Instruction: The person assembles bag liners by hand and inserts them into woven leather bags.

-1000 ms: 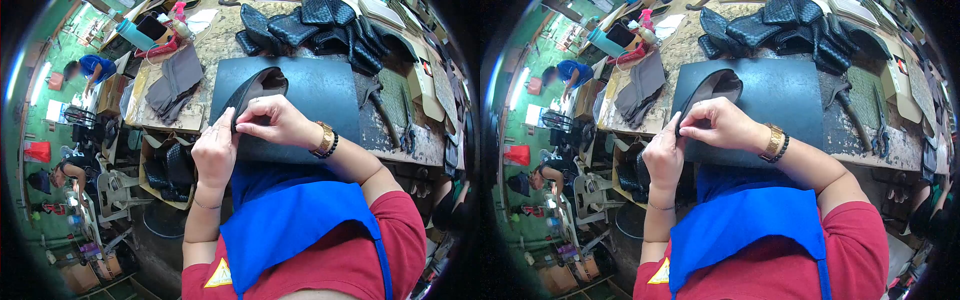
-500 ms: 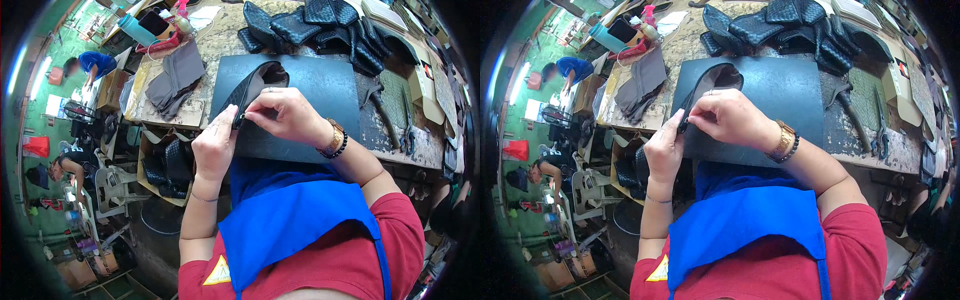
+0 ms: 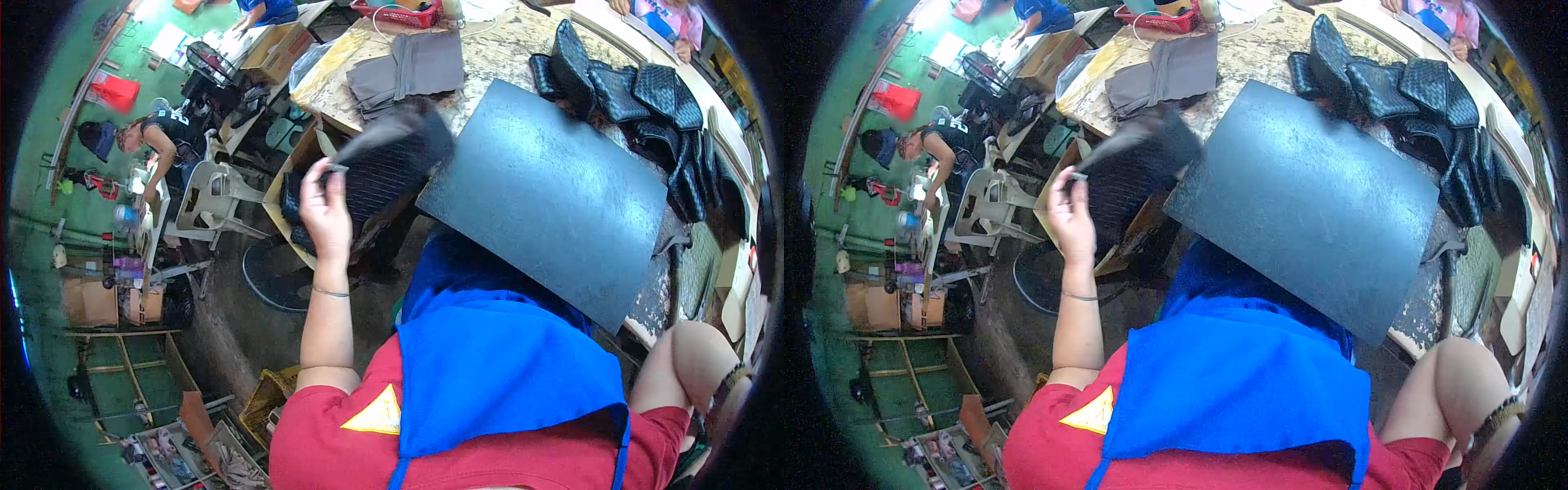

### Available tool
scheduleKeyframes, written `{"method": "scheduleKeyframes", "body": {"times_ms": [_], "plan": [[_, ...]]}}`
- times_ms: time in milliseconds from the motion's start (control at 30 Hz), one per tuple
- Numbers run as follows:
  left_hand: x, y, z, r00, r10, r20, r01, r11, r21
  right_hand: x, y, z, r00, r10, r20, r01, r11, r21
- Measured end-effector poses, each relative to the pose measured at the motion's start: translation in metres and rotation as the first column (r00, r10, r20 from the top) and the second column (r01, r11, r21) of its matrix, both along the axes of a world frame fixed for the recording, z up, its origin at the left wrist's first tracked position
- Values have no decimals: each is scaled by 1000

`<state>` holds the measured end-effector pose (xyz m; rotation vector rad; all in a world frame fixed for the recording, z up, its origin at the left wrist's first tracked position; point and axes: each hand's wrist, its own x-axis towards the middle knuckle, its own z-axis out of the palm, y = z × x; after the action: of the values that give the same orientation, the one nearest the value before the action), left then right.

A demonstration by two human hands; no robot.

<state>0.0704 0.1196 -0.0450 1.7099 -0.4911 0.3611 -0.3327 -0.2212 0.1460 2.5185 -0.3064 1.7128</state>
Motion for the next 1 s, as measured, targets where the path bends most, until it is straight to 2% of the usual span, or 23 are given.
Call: {"method": "scheduleKeyframes", "body": {"times_ms": [133,233,267,333,367,467,500,533,600,633,700,767,800,900,967,1000], "plan": [[46,59,-38,945,326,-20,-325,931,-166,-44,-14,10,984,-175,36,178,976,-126],[62,91,-56,873,364,-324,-467,815,-342,-68,-19,15,963,-256,82,267,949,-170],[68,100,-63,839,398,-370,-519,789,-329,-76,-21,17,955,-281,93,294,939,-181],[90,123,-87,812,395,-429,-565,719,-405,-91,-20,23,939,-319,126,339,920,-197],[97,131,-93,763,452,-462,-619,717,-320,-95,-19,24,935,-328,135,351,912,-212],[116,153,-124,792,376,-482,-573,729,-373,-102,-14,32,931,-325,168,360,895,-264],[124,163,-137,787,315,-531,-566,712,-416,-102,-11,37,929,-325,176,364,888,-282],[138,171,-152,773,293,-563,-600,624,-500,-101,-9,37,929,-314,195,361,885,-295],[133,161,-152,764,247,-597,-592,636,-495,-100,-7,38,928,-297,223,357,882,-308],[130,159,-155,755,280,-593,-591,682,-431,-99,-6,40,927,-288,239,355,880,-314],[128,146,-154,660,472,-584,-710,647,-279,-96,-8,41,924,-257,282,344,880,-328],[144,158,-176,702,669,-247,-699,713,-53,-90,-11,42,920,-219,325,325,888,-324],[150,168,-186,706,706,-55,-703,708,66,-85,-14,43,916,-197,349,315,892,-323],[142,173,-190,848,528,46,-509,786,350,-58,-30,43,911,-110,397,240,924,-296],[138,181,-204,934,340,-113,-189,735,651,-23,-54,35,906,-18,422,129,963,-235],[132,183,-215,935,332,-124,-180,748,639,0,-69,28,907,32,420,50,982,-184]]}}
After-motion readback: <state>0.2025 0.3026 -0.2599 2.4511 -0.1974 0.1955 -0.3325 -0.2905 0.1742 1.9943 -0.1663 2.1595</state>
